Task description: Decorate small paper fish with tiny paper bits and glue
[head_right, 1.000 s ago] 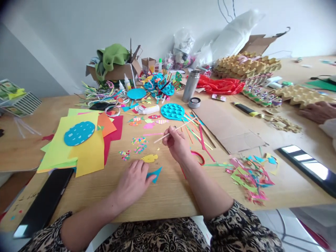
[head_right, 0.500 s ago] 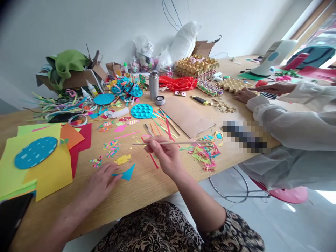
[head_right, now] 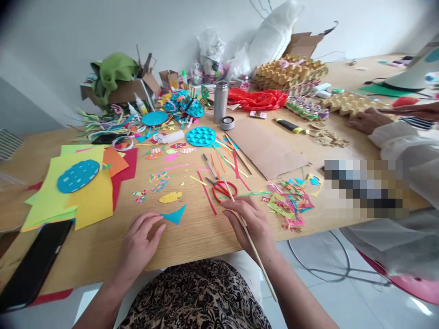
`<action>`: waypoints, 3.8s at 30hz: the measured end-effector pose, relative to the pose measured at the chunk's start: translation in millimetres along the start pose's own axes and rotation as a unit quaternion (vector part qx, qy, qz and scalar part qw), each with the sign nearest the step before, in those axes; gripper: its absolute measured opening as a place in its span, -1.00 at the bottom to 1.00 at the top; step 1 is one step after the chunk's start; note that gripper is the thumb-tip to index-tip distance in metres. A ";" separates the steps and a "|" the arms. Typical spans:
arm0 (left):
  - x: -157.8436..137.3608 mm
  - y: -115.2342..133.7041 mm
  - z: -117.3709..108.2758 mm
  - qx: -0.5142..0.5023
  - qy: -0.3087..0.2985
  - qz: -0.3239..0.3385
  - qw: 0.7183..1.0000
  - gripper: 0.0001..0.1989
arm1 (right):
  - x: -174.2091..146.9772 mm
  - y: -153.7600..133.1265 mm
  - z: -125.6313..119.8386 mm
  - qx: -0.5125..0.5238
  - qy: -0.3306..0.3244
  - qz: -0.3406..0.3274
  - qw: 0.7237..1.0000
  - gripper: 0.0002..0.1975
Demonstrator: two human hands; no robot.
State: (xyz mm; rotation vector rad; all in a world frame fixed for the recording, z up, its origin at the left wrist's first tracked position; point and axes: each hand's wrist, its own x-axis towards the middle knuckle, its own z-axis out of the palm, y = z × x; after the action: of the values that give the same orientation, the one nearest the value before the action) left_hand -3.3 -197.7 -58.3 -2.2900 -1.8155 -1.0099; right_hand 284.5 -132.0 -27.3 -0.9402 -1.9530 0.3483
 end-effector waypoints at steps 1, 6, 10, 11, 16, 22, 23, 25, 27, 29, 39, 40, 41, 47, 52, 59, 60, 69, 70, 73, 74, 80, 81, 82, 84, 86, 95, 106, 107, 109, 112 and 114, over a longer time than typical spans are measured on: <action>0.0 1.9 1.2 -0.004 -0.002 0.001 1.000 -0.89 | 1.0 3.0 -0.9 -0.012 0.007 -0.014 1.000 -0.71; 3.0 13.5 8.5 -0.040 0.008 0.010 0.999 -0.86 | -16.7 30.2 -31.0 -0.121 0.141 0.052 0.981 -0.80; 13.7 29.1 17.8 -0.087 0.005 0.041 0.995 -0.83 | -51.1 53.9 -63.9 -0.249 0.111 0.134 0.953 -0.82; 18.3 35.1 20.1 -0.098 0.003 0.053 0.994 -0.82 | -58.6 58.6 -68.4 -0.271 0.088 0.143 0.948 -0.79; 45.7 70.5 31.9 -0.154 -0.031 0.112 0.981 -0.80 | -74.7 73.0 -70.5 -0.341 0.046 0.148 0.927 -0.78; 63.2 96.8 47.4 -0.183 -0.054 0.137 0.972 -0.79 | -73.8 75.4 -74.9 -0.340 0.072 0.126 0.929 -0.71; 64.3 99.7 49.9 -0.184 -0.058 0.140 0.971 -0.79 | -74.2 75.9 -76.1 -0.340 0.073 0.126 0.929 -0.72; 65.9 105.0 54.7 -0.188 -0.064 0.143 0.970 -0.80 | -74.9 77.6 -76.7 -0.333 0.065 0.130 0.932 -0.79; 66.8 109.8 59.1 -0.192 -0.071 0.144 0.968 -0.80 | -74.5 79.8 -74.7 -0.318 0.058 0.133 0.937 -0.86; 67.1 113.5 62.4 -0.194 -0.077 0.145 0.967 -0.80 | -72.6 81.6 -71.3 -0.298 0.068 0.135 0.943 -0.91; 91.4 133.7 75.3 -0.299 -0.111 0.080 0.944 -0.70 | -47.4 61.1 -71.4 -0.166 0.160 0.143 0.962 -0.91; 97.7 137.9 80.5 -0.328 -0.120 0.065 0.935 -0.65 | -43.2 56.8 -70.8 -0.157 0.166 0.137 0.964 -0.91; 103.8 142.3 86.3 -0.361 -0.137 0.042 0.922 -0.61 | -38.9 52.7 -69.3 -0.147 0.170 0.129 0.966 -0.91; 120.5 162.2 108.1 -0.644 -0.242 -0.189 0.701 -0.61 | -21.2 41.1 -47.2 -0.115 0.159 0.097 0.976 -0.91; 117.0 165.3 102.4 -0.767 -0.216 -0.337 0.502 -0.72 | -16.1 38.1 -22.5 -0.109 0.172 0.094 0.974 -0.87; 123.7 156.2 102.4 -0.757 -0.115 -0.442 0.467 -0.77 | -11.3 24.9 0.4 -0.099 0.138 0.076 0.983 -0.80; 125.4 153.8 101.6 -0.759 -0.104 -0.445 0.464 -0.76 | -11.5 23.6 1.3 -0.087 0.127 0.072 0.986 -0.77; 125.8 143.6 93.8 -0.765 -0.120 -0.455 0.441 -0.77 | -8.0 21.9 5.5 -0.102 0.091 0.072 0.988 -0.75; 124.7 143.2 94.0 -0.763 -0.124 -0.457 0.440 -0.77 | -7.0 21.4 6.4 -0.096 0.096 0.067 0.989 -0.77; 121.0 141.1 95.4 -0.757 -0.136 -0.454 0.449 -0.81 | -5.2 19.5 9.4 -0.075 0.108 0.069 0.989 -0.82; 119.7 140.3 95.8 -0.756 -0.139 -0.449 0.456 -0.85 | -5.2 18.9 10.3 -0.069 0.112 0.080 0.988 -0.84; 113.2 135.7 94.8 -0.735 -0.163 -0.398 0.523 -0.68 | -5.2 15.6 13.6 -0.056 0.142 0.148 0.977 -0.89; 112.6 135.0 94.0 -0.732 -0.176 -0.395 0.527 -0.64 | -4.8 14.8 13.7 -0.055 0.146 0.150 0.976 -0.89; 112.0 134.2 93.0 -0.729 -0.189 -0.395 0.526 -0.62 | -4.3 14.1 13.7 -0.054 0.151 0.151 0.975 -0.89; 111.4 132.2 91.2 -0.731 -0.215 -0.397 0.512 -0.62 | -3.6 13.0 13.3 -0.052 0.163 0.153 0.973 -0.90; 111.3 129.7 89.8 -0.742 -0.235 -0.395 0.488 -0.64 | -3.6 12.7 12.7 -0.049 0.171 0.151 0.972 -0.92; 112.2 122.8 91.5 -0.740 -0.170 -0.452 0.469 -0.63 | -8.1 15.1 14.4 -0.023 0.158 0.139 0.977 -0.92; 108.5 117.8 92.0 -0.716 -0.160 -0.444 0.514 -0.64 | -8.6 13.1 10.9 -0.004 0.169 0.134 0.977 -0.90; 108.7 117.9 90.6 -0.718 -0.169 -0.440 0.512 -0.64 | -8.0 13.7 10.2 -0.008 0.174 0.136 0.975 -0.90; 109.2 117.4 88.1 -0.724 -0.187 -0.438 0.499 -0.66 | -7.4 14.9 9.2 -0.021 0.176 0.136 0.975 -0.90; 109.9 115.3 86.0 -0.733 -0.199 -0.443 0.476 -0.72 | -7.8 15.9 9.6 -0.044 0.173 0.119 0.977 -0.88; 110.1 113.9 85.5 -0.737 -0.195 -0.449 0.466 -0.74 | -8.2 16.2 10.5 -0.060 0.174 0.100 0.978 -0.86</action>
State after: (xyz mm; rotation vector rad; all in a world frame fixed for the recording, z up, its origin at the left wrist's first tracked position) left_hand 147.2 -103.2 -29.6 -1.3412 -3.0417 -3.7077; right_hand 285.9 -125.8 -47.2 -1.1936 -1.5783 0.1655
